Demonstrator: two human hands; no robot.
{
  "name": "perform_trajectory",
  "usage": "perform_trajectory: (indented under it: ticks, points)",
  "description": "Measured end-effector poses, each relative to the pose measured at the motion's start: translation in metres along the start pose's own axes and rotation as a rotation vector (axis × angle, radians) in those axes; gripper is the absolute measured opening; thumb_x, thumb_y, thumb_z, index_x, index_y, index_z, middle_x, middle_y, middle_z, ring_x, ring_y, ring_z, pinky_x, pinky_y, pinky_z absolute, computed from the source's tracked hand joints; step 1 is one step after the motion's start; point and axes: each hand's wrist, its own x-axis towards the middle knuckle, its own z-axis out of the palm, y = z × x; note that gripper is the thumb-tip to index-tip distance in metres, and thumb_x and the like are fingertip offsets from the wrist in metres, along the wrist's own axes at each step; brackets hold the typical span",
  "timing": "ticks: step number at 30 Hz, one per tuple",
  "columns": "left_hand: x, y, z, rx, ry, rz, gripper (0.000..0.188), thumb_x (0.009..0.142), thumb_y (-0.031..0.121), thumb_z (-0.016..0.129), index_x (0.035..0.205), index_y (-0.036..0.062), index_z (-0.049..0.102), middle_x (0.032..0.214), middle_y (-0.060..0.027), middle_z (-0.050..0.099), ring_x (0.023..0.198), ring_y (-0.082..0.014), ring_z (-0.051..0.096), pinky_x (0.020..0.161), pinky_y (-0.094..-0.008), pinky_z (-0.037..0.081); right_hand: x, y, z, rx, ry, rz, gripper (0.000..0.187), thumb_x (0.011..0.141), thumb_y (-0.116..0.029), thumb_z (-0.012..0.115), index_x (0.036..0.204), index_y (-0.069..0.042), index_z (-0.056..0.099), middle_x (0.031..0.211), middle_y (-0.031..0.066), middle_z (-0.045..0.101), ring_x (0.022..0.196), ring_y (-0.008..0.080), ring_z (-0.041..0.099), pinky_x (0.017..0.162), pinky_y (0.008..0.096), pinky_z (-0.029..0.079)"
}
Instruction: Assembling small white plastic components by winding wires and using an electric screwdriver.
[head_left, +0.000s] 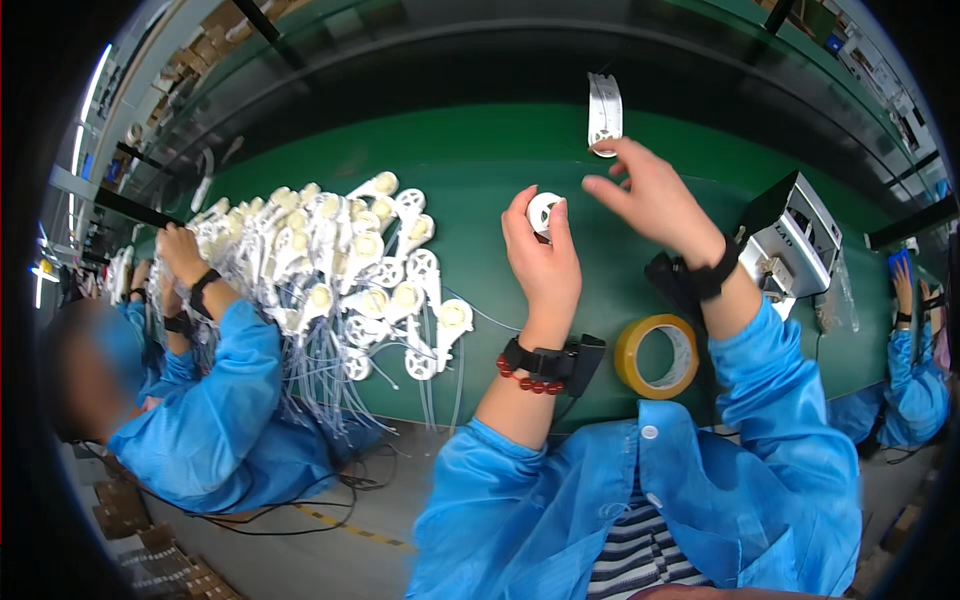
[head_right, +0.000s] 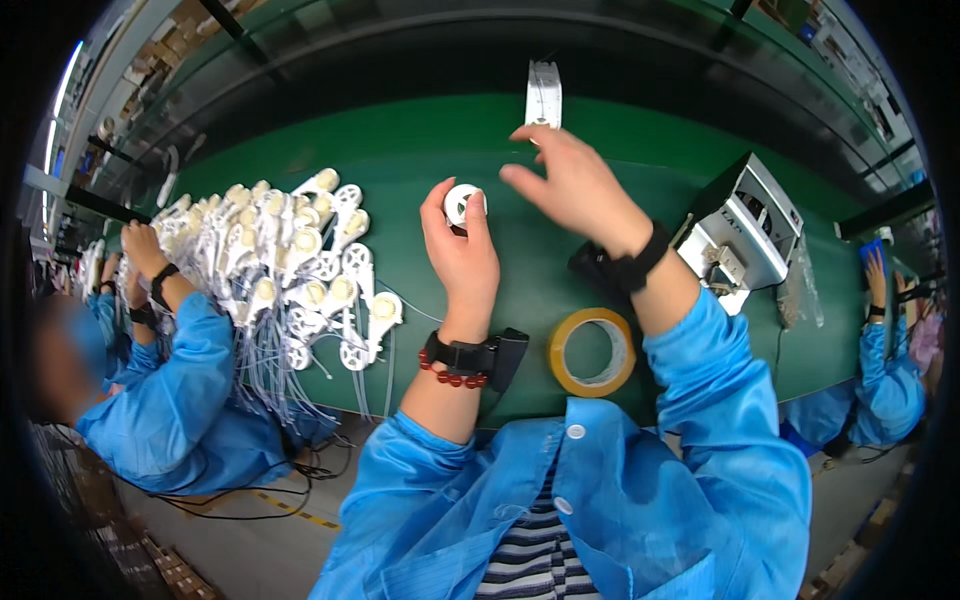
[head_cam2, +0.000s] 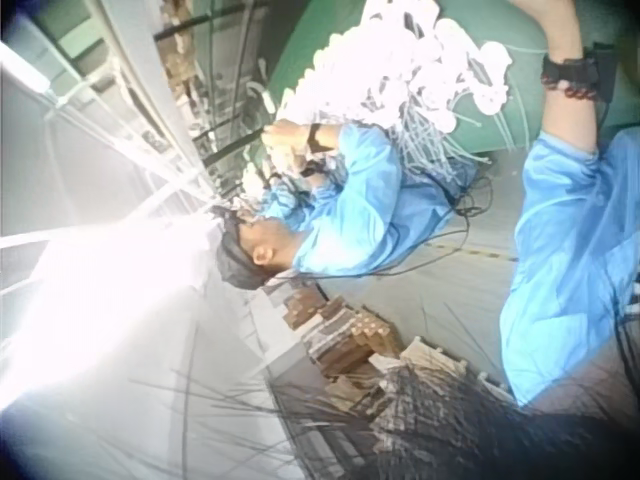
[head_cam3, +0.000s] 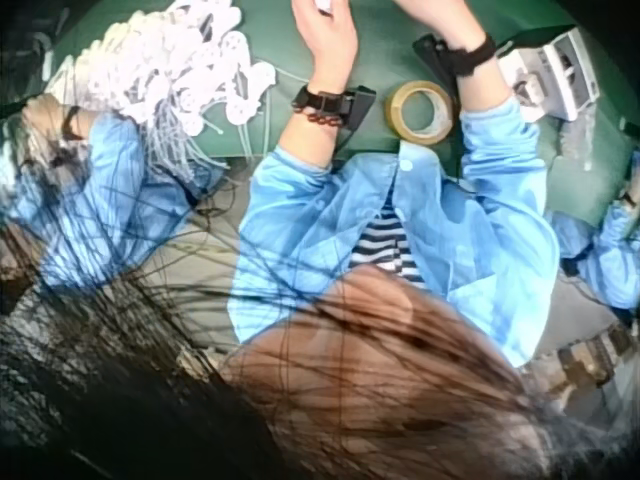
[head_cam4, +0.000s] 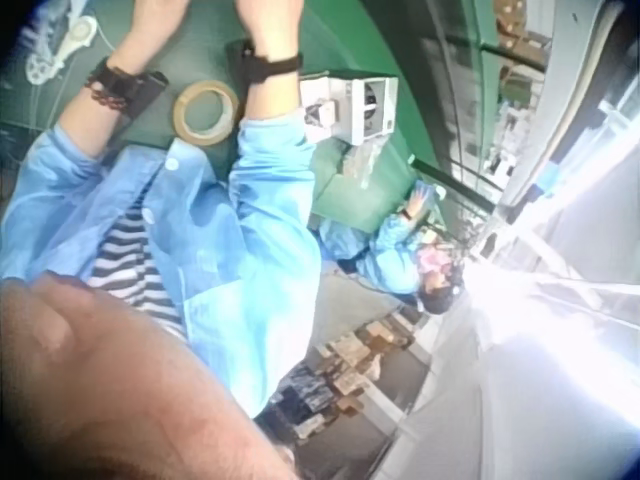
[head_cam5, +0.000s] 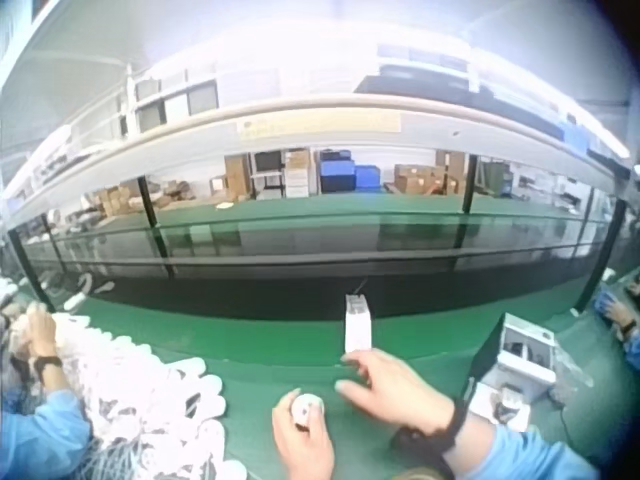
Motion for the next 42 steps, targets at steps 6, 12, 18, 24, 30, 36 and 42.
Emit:
perform_trajectory:
  ticks: [6,12,18,24,30,36,42]
  points:
    - [0.028,0.008,-0.026,0.416,0.262,0.465,0.024,0.096,0.002,0.059,0.120,0.0006,0.062,0.122,-0.0175,0.049,0.109,-0.0297,0.055,0.092,-0.0374,0.049,0.046,0.094,0.041,-0.398,0.223,0.229,0.064,0.086,-0.032,0.073,0.136,0.000,0.048,0.142,0.0310,0.043,0.119,0.0464,0.054,0.098,0.0504,0.049]
    - [0.052,-0.010,-0.067,0.682,0.544,0.318,0.026,0.093,0.002,0.055,0.117,-0.0050,0.062,0.136,-0.0231,0.041,0.119,-0.0369,0.051,0.095,-0.0415,0.049,0.055,0.098,0.056,-0.503,0.268,0.396,0.064,0.086,-0.037,0.072,0.136,-0.004,0.049,0.143,0.0281,0.042,0.120,0.0407,0.053,0.094,0.0534,0.048]
    - [0.045,-0.005,-0.048,0.606,0.423,0.394,0.020,0.093,0.005,0.057,0.109,-0.0047,0.065,0.135,-0.0217,0.043,0.125,-0.0387,0.048,0.101,-0.0442,0.045,0.047,0.132,0.038,-0.459,0.242,0.491,0.028,0.092,-0.015,0.054,0.118,-0.012,0.063,0.124,0.0173,0.056,0.114,0.0363,0.056,0.091,0.0518,0.050]
    - [0.036,0.005,-0.045,0.729,0.210,0.494,0.040,0.089,0.008,0.066,0.128,0.0012,0.058,0.137,-0.0220,0.046,0.132,-0.0416,0.044,0.105,-0.0511,0.041,0.023,0.024,0.020,-0.190,0.083,0.018,0.022,0.084,-0.010,0.060,0.102,-0.013,0.071,0.097,0.0146,0.069,0.099,0.0366,0.065,0.088,0.0493,0.053]
    - [0.000,0.043,-0.016,0.835,-0.388,0.662,0.060,0.080,0.008,0.070,0.138,0.0096,0.054,0.138,-0.0142,0.055,0.138,-0.0427,0.042,0.111,-0.0600,0.033,-0.093,-0.053,-0.032,-0.478,-0.054,-0.459,0.009,0.080,-0.019,0.065,0.086,-0.012,0.065,0.100,0.0043,0.063,0.098,0.0194,0.059,0.079,0.0344,0.045]
    - [-0.039,0.077,-0.048,0.751,-0.757,0.672,0.054,0.075,0.001,0.068,0.129,0.0054,0.062,0.109,-0.0132,0.065,0.105,-0.0349,0.061,0.096,-0.0460,0.046,-0.207,-0.043,-0.084,0.001,0.075,-0.326,0.019,0.088,-0.011,0.064,0.107,-0.006,0.069,0.125,0.0100,0.064,0.116,0.0254,0.059,0.097,0.0405,0.048]
    - [-0.053,0.102,-0.086,0.775,-0.513,0.455,0.070,0.072,0.003,0.079,0.138,0.0013,0.054,0.107,-0.0188,0.053,0.100,-0.0376,0.056,0.085,-0.0456,0.047,-0.323,0.000,-0.083,1.280,0.131,0.772,0.043,0.104,-0.016,0.054,0.144,-0.005,0.045,0.118,0.0091,0.067,0.098,0.0138,0.063,0.091,0.0303,0.052]
